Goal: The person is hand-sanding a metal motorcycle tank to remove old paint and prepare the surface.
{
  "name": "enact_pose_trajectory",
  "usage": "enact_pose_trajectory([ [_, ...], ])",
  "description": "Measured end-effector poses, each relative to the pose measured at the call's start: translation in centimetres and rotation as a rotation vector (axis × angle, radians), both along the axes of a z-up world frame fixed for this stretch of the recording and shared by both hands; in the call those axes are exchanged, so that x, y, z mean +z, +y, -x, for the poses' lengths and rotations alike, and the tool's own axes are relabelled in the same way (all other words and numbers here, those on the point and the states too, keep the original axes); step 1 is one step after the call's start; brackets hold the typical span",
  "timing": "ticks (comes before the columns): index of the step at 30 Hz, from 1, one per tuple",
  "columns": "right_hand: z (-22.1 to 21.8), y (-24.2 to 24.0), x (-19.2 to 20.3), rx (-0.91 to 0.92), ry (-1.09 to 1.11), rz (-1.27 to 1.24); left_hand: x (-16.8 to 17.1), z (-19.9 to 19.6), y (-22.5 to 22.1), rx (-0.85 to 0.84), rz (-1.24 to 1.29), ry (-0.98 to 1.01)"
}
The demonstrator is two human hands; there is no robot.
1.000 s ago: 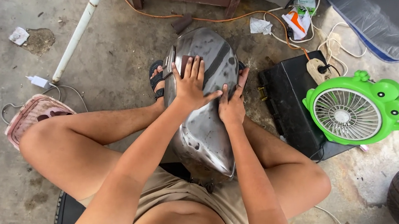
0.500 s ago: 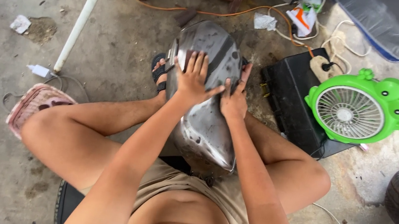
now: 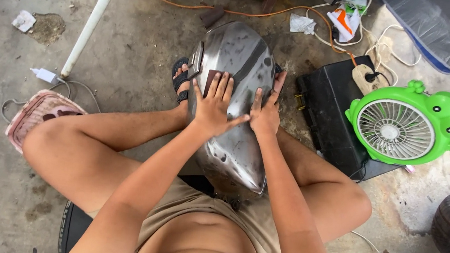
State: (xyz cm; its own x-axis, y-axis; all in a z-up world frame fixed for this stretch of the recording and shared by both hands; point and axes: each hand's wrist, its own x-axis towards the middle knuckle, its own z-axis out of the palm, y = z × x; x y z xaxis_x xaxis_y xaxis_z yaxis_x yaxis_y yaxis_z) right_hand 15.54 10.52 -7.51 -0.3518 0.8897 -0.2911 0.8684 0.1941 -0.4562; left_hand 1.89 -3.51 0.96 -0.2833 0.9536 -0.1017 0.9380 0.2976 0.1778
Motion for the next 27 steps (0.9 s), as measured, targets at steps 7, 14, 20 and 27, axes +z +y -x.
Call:
enact_pose_trajectory([
  [7, 0.0, -1.0, 1.6, -0.108, 0.179, 0.032, 0.3, 1.7, 4.6, 0.031, 0.096, 0.012],
  [14, -0.1, 0.1, -1.8, -0.018, 0.026, -0.024, 1.4, -0.9, -2.7, 0.013, 0.041, -0.045],
  [20, -0.3, -0.2, -1.2, 0.024, 0.053, -0.081, -0.5, 2.0, 2.5, -0.005, 0.036, 0.012],
  [27, -1.1, 1.1, -5.9, 0.205, -0.16, -0.163, 0.1, 0.3, -0.8, -0.041, 0.041, 0.016],
])
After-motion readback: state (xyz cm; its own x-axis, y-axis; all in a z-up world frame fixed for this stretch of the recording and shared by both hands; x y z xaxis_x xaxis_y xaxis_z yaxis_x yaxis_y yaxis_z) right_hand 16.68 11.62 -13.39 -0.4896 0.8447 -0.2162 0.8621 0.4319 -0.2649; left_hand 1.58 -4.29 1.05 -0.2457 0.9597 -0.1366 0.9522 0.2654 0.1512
